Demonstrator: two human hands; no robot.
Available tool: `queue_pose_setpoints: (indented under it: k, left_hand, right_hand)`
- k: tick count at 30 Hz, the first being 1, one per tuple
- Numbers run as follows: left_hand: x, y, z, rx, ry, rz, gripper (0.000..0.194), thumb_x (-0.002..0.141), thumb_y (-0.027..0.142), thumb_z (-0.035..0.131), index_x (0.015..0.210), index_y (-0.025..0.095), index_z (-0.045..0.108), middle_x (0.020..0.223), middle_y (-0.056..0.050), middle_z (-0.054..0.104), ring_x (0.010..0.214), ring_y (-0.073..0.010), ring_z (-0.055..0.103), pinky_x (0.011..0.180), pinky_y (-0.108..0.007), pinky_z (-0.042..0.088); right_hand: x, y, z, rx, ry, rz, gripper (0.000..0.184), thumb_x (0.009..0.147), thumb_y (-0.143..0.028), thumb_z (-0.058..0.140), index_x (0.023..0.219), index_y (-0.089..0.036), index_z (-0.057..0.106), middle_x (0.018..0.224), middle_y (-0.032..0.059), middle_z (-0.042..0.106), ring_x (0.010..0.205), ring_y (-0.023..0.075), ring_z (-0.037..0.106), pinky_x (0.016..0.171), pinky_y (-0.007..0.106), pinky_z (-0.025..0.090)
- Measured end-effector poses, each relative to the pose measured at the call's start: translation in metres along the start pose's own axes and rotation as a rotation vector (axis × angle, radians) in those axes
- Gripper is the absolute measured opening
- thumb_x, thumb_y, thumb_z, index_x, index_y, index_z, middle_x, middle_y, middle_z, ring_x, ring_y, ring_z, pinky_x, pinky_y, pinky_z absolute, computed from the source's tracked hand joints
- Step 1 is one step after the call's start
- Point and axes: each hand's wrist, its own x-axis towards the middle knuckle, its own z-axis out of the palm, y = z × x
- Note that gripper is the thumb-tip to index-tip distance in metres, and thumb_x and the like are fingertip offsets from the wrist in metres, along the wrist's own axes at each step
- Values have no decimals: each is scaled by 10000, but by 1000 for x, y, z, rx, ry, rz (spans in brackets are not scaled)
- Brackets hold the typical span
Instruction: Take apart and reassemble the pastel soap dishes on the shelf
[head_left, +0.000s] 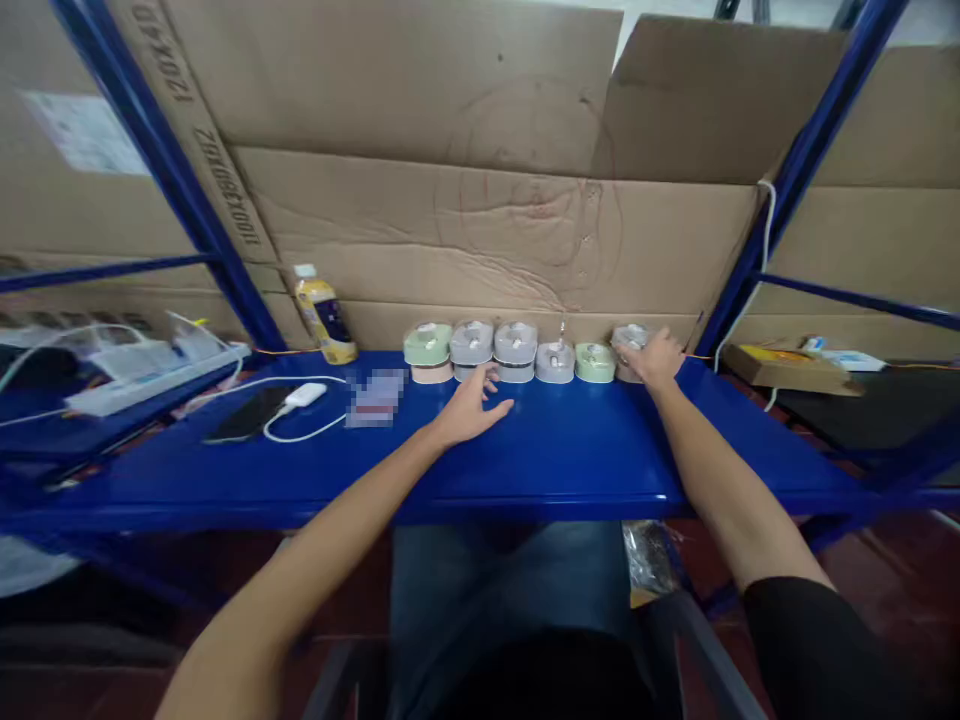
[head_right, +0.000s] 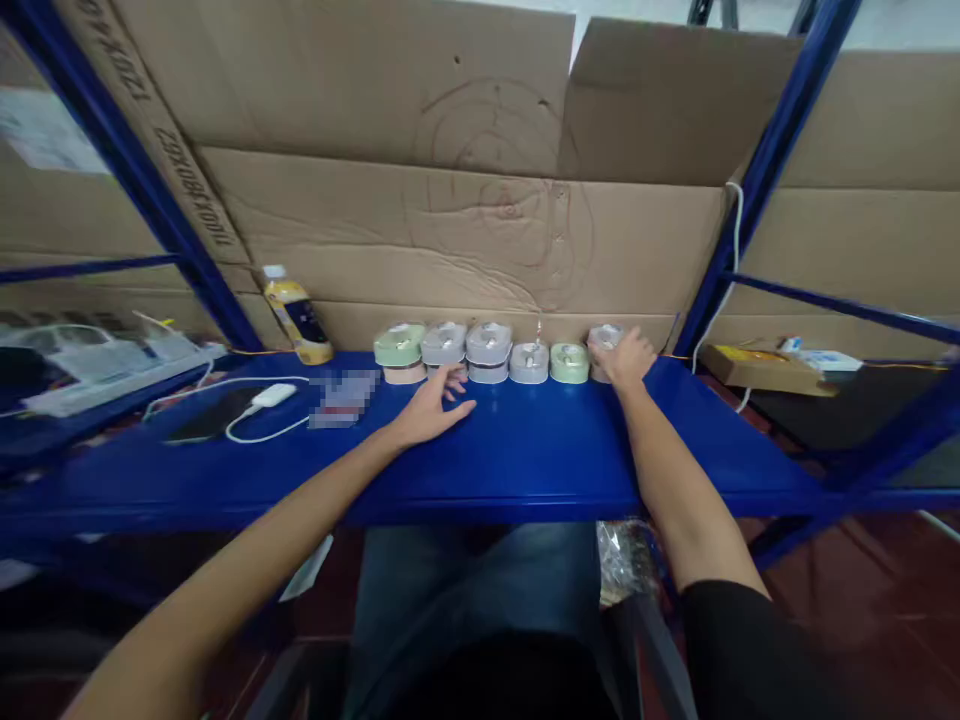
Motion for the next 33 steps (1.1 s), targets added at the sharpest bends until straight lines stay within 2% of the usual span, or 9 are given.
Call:
queue_pose_setpoints:
  k: [6, 10, 13, 15, 20, 24, 27, 29, 33]
  left_hand:
    - [-1, 0, -1, 22, -19, -6, 677, 893, 455, 696, 1439, 196, 391, 1277, -137, 613, 1062, -241, 642, 887, -412, 564]
    - [0, 2, -2, 25, -19, -16, 677, 884, 455, 704, 1432, 196, 403, 1276, -139, 610, 1064, -245, 640, 885, -414, 566]
    - [-1, 3, -3, 31, -34, -22, 663, 892, 460, 699, 1429, 195, 414, 1277, -136, 611, 1072, -245, 640, 885, -410, 570]
    - [-1, 2, -3, 36, -43, -23, 648, 899, 453, 693, 1426, 193, 420, 1281, -134, 613, 1073, -243, 642, 882, -407, 574]
    - [0, 0, -3, 46, -30, -21, 624, 900, 422, 707, 1417, 206, 431, 1278, -122, 622, 1063, -237, 648, 871, -404, 582]
    - [0, 0, -1, 44, -31, -18, 629, 903, 431, 704, 1420, 191, 439, 1273, -132, 625, 1061, -244, 654, 835, -395, 586]
    - [0, 3, -1, 37, -33, -14, 649, 894, 445, 722, 1425, 190, 449, 1277, -139, 629, 1071, -255, 656, 860, -417, 588]
    - [-1, 5, -3, 15, -50, -3, 725, 861, 485, 771, 1444, 200, 448, 1303, -144, 627, 1105, -272, 656, 914, -451, 585]
    - [-2, 9, -5, -90, -148, 15, 1056, 681, 565, 929, 1524, 208, 403, 1427, -193, 576, 1280, -354, 613, 1063, -547, 537]
  right_hand:
    - [-9, -10, -5, 6, 100, 0, 1049, 842, -723, 682, 1512, 29, 390, 1406, 379, 564, 1308, 511, 553, 1081, 611, 417]
    - [-29, -31, -16, 51, 109, -452, 818, 963, -592, 539, 1525, -8, 423, 1621, 353, 387, 1492, 492, 385, 1176, 637, 334]
    - [-54, -58, -13, 84, -111, -852, 796, 976, -588, 532, 1580, -83, 416, 1715, 258, 316, 1578, 424, 310, 1248, 580, 303]
    - [-72, -75, -8, 62, -241, -946, 845, 969, -616, 552, 1606, -84, 392, 1741, 238, 276, 1606, 418, 272, 1273, 559, 289]
    - [-100, -89, -17, -1, -431, -1005, 823, 933, -610, 644, 1519, -52, 490, 1636, 288, 436, 1537, 444, 396, 1246, 555, 342]
    - [-109, -88, -48, 69, -369, -908, 599, 979, -632, 563, 1274, -121, 662, 1312, 244, 673, 1284, 428, 618, 1104, 569, 469]
    - [-116, -90, -64, 45, -337, -699, 801, 893, -763, 602, 1348, -105, 623, 1351, 286, 636, 1275, 483, 613, 1038, 604, 500]
    - [-120, -91, -67, 4, -454, -594, 958, 814, -814, 657, 1432, -88, 568, 1381, 317, 624, 1253, 510, 632, 987, 607, 531]
    - [-117, -86, -65, 197, -740, -834, 1095, 729, -677, 823, 1587, -124, 426, 1491, 268, 600, 1321, 448, 630, 1075, 550, 525]
